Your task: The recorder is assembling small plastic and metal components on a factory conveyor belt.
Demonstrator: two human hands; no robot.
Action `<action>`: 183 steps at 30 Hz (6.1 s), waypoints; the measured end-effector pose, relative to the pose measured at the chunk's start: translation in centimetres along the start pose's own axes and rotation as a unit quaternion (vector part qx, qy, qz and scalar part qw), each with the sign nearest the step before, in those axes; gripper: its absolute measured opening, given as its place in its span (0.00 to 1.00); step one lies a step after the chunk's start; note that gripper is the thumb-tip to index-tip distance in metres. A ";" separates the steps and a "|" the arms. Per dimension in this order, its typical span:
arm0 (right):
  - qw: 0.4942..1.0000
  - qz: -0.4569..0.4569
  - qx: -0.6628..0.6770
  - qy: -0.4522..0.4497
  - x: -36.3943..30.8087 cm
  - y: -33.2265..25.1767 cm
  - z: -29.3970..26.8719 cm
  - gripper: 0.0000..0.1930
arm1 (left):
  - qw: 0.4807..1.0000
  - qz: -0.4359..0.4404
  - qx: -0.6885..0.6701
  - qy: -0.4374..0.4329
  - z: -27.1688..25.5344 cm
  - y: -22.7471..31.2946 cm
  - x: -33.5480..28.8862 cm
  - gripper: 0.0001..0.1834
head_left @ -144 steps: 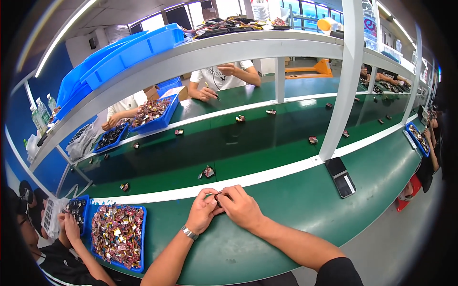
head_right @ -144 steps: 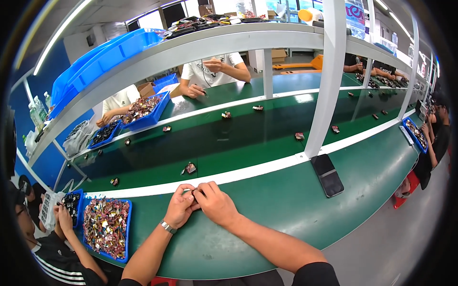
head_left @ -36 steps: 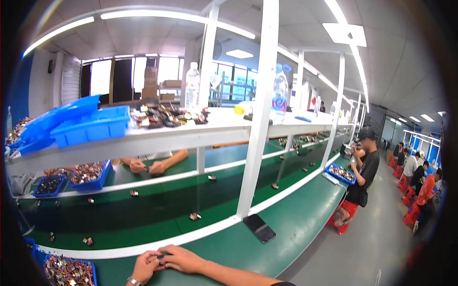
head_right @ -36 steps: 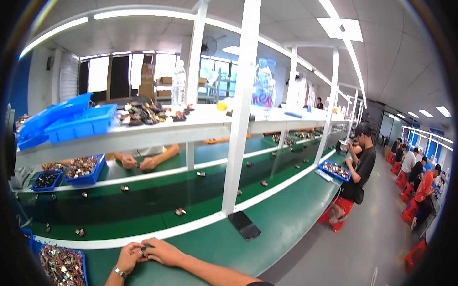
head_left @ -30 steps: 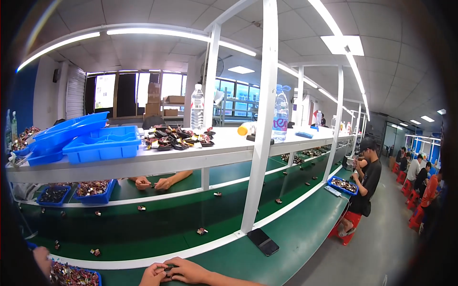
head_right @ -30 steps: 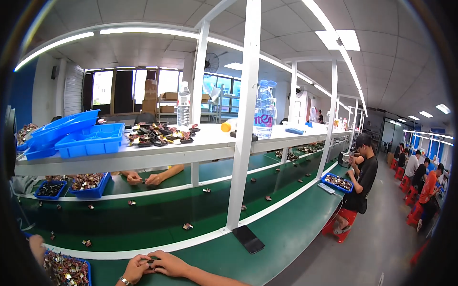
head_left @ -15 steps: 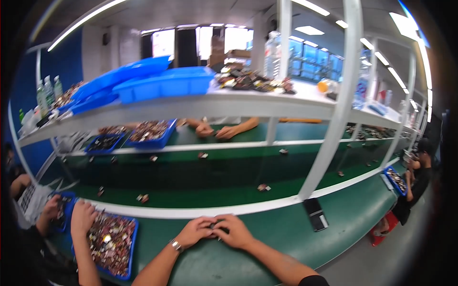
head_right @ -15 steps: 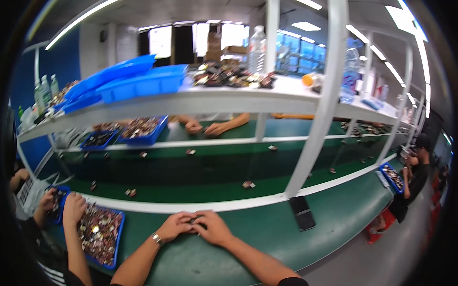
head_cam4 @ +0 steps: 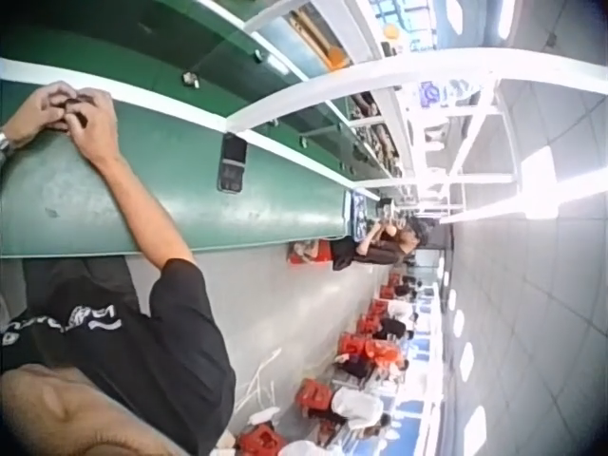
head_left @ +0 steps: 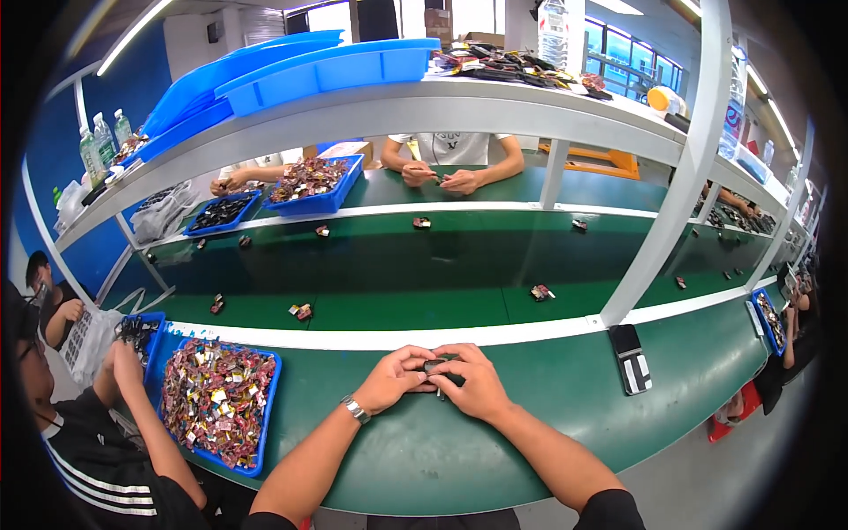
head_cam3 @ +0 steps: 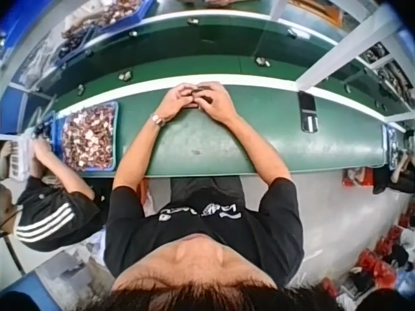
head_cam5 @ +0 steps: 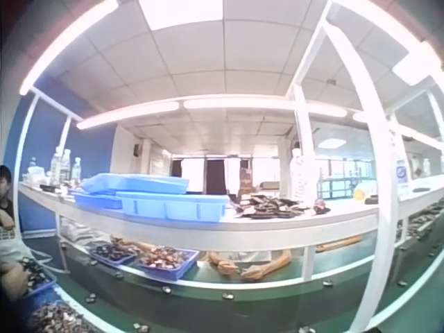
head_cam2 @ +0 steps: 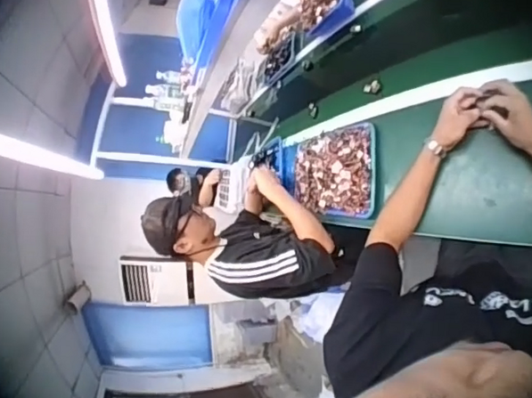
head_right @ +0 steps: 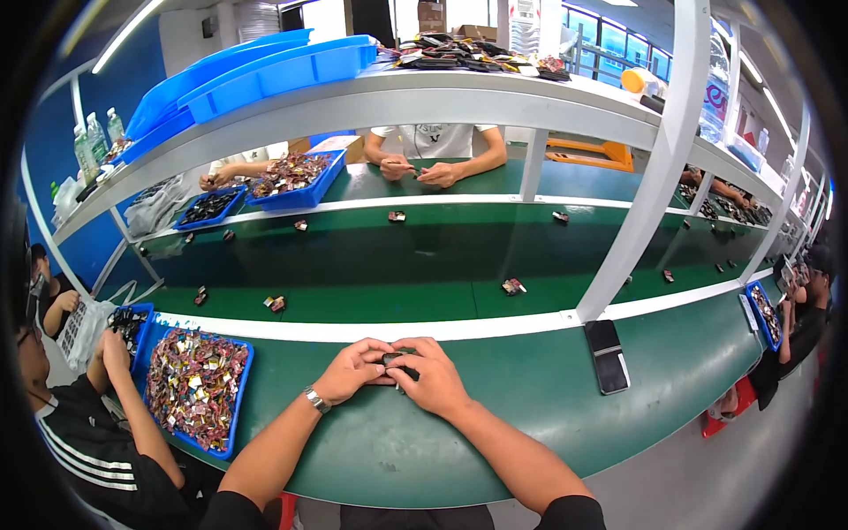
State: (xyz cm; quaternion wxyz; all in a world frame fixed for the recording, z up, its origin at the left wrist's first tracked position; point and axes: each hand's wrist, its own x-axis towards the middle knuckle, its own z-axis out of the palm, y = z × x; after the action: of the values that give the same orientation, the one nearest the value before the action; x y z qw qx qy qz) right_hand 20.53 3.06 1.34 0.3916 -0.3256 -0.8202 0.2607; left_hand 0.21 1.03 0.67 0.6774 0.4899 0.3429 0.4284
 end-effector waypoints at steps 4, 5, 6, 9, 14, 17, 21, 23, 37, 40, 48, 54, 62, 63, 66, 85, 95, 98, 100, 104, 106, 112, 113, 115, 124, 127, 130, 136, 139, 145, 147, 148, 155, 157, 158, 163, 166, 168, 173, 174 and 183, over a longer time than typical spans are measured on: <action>0.998 -0.052 -0.016 0.040 -0.2 0.7 1.0 0.07 | 0.999 0.005 0.008 0.044 0.2 0.0 -0.4 0.18; 0.998 -0.060 0.000 0.028 0.1 0.5 1.5 0.07 | 0.998 0.002 0.014 0.060 -0.4 0.0 -1.0 0.18; 0.998 -0.063 0.012 0.013 0.4 0.6 2.0 0.08 | 0.998 0.014 0.000 0.069 -0.9 -0.3 -1.4 0.17; 0.999 -0.021 0.038 -0.012 0.4 0.3 1.5 0.07 | 0.997 0.022 -0.005 0.077 -0.8 -0.3 -1.1 0.17; 0.996 0.001 0.090 -0.004 0.3 1.4 0.4 0.08 | 0.997 0.030 0.001 0.078 0.9 0.3 0.0 0.15; 0.991 0.023 0.133 -0.011 0.5 1.5 0.6 0.09 | 0.996 0.040 0.010 0.085 0.2 -0.3 -0.2 0.13; 0.982 0.048 0.180 -0.021 0.4 1.7 0.9 0.08 | 0.995 0.046 0.045 0.076 -0.3 -0.8 -0.3 0.08; 0.979 0.054 0.197 -0.023 0.5 1.9 1.0 0.08 | 0.995 0.045 0.048 0.079 -0.2 -0.7 -0.3 0.07; 0.973 0.080 0.212 -0.038 0.4 2.0 0.4 0.08 | 0.994 0.024 0.068 0.088 -0.3 -1.1 0.5 0.04; 0.974 0.061 0.214 -0.031 0.5 1.9 0.8 0.08 | 0.991 0.018 0.078 0.106 0.0 -0.3 -0.3 0.03; 0.996 -0.027 -0.003 0.080 -0.2 0.5 -0.6 0.06 | 0.998 0.024 0.015 0.060 2.0 0.7 0.8 0.15; 0.998 -0.034 -0.004 0.058 0.5 -0.6 0.6 0.06 | 0.998 0.025 0.017 0.059 0.4 0.1 -0.4 0.15; 0.997 -0.028 0.000 0.074 0.2 -0.4 1.0 0.07 | 0.999 0.011 -0.002 0.048 0.2 0.1 -0.1 0.14; 0.996 -0.024 0.009 0.080 0.2 -0.3 1.1 0.07 | 0.999 0.011 -0.004 0.049 0.1 -0.1 0.0 0.14; 0.997 -0.003 0.022 0.070 0.0 -0.3 1.5 0.08 | 0.998 0.016 -0.006 0.056 0.1 -0.1 -0.1 0.13; 0.997 -0.014 0.003 0.070 0.0 -0.9 1.9 0.08 | 0.996 0.036 -0.029 0.072 -0.4 -0.6 -0.4 0.11; 0.997 -0.034 0.014 0.073 0.3 -1.2 1.7 0.09 | 0.995 0.036 -0.036 0.085 -0.9 -0.8 -0.5 0.11; 0.997 0.000 0.034 0.071 0.0 -0.4 2.0 0.10 | 0.996 0.039 -0.038 0.075 -0.8 -0.7 -0.5 0.11; 0.997 -0.008 0.043 0.068 0.1 -0.3 2.0 0.11 | 0.996 0.044 -0.034 0.077 -0.7 -0.7 -0.5 0.12; 0.995 0.016 0.075 0.064 0.1 -0.2 2.2 0.11 | 0.996 0.044 -0.021 0.073 -0.5 -0.7 -0.5 0.11; 0.995 0.017 0.074 0.061 0.1 -0.3 2.3 0.11 | 0.996 0.044 -0.018 0.077 -0.5 -0.7 -0.3 0.11; 0.998 -0.015 0.044 0.047 0.4 -0.4 1.8 0.12 | 0.992 0.043 0.005 0.121 -0.3 -0.9 -0.4 0.11; 0.998 -0.017 0.044 0.047 0.4 -0.4 1.7 0.12 | 0.992 0.050 -0.007 0.112 -0.2 -0.8 -0.3 0.11; 0.996 -0.054 -0.008 0.073 0.5 -0.5 1.6 0.11 | 0.992 0.059 -0.019 0.105 -0.2 -0.6 -0.3 0.12; 0.985 -0.092 -0.032 0.140 1.0 -0.5 1.9 0.07 | 0.995 0.035 -0.016 0.096 0.5 -0.2 -0.3 0.13; 0.983 -0.090 -0.055 0.150 0.9 -0.6 2.1 0.08 | 0.995 0.031 -0.017 0.097 0.4 -0.1 -0.3 0.13; 0.982 -0.086 -0.059 0.160 1.0 -0.5 2.2 0.07 | 0.995 0.024 -0.020 0.098 0.3 -0.2 -0.3 0.13; 0.982 -0.079 -0.053 0.166 0.9 -0.5 2.4 0.08 | 0.994 0.017 -0.011 0.106 0.5 -0.1 -0.3 0.12; 0.983 -0.071 -0.052 0.163 0.8 -0.5 2.6 0.08 | 0.991 0.018 0.023 0.128 1.0 -0.1 -0.3 0.11; 0.985 -0.080 -0.052 0.141 0.7 -1.3 2.2 0.09 | 0.985 0.029 0.045 0.166 1.2 -0.4 -0.2 0.11; 0.985 -0.082 -0.061 0.140 0.7 -1.2 2.3 0.09 | 0.983 0.029 0.056 0.173 1.3 -0.5 -0.2 0.10; 0.984 -0.084 -0.070 0.138 0.7 -1.2 2.3 0.09 | 0.984 0.030 0.057 0.165 1.2 -0.5 -0.1 0.11; 0.980 -0.091 -0.090 0.153 0.6 -1.2 2.3 0.09 | 0.994 0.024 0.008 0.111 0.9 0.1 -0.4 0.12; 0.980 -0.081 -0.095 0.154 0.5 -1.2 2.5 0.08 | 0.993 0.020 0.009 0.115 1.0 0.1 -0.5 0.12; 0.980 -0.081 -0.095 0.154 0.5 -1.2 2.5 0.08 | 0.993 0.016 0.009 0.119 1.0 0.0 -0.5 0.13; 0.977 -0.092 -0.099 0.166 0.6 -1.2 2.5 0.07 | 0.993 0.014 0.017 0.116 0.8 0.0 -0.5 0.13; 0.974 -0.092 -0.119 0.168 0.7 -1.0 2.5 0.07 | 0.993 0.014 0.015 0.119 1.1 -0.1 -0.4 0.13; 0.975 -0.088 -0.119 0.167 0.7 -0.8 2.7 0.07 | 0.993 0.016 0.017 0.118 1.2 0.0 -0.3 0.12; 0.980 -0.072 -0.112 0.149 0.6 -0.8 2.5 0.08 | 0.985 0.014 0.053 0.162 1.5 -0.1 -0.1 0.10; 0.983 -0.082 -0.083 0.143 0.8 -1.0 2.3 0.09 | 0.985 0.014 0.054 0.162 1.5 -0.3 -0.1 0.10; 0.983 0.049 0.118 0.134 0.7 -0.5 2.6 0.08 | 0.976 0.032 0.099 0.192 1.1 -1.2 0.0 0.10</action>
State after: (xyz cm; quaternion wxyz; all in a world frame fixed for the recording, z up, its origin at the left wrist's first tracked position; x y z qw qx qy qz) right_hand 17.98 2.83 0.54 0.5208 -0.3489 -0.7064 0.3286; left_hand 1.50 0.48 -0.16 0.5326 0.4743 0.4914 0.4999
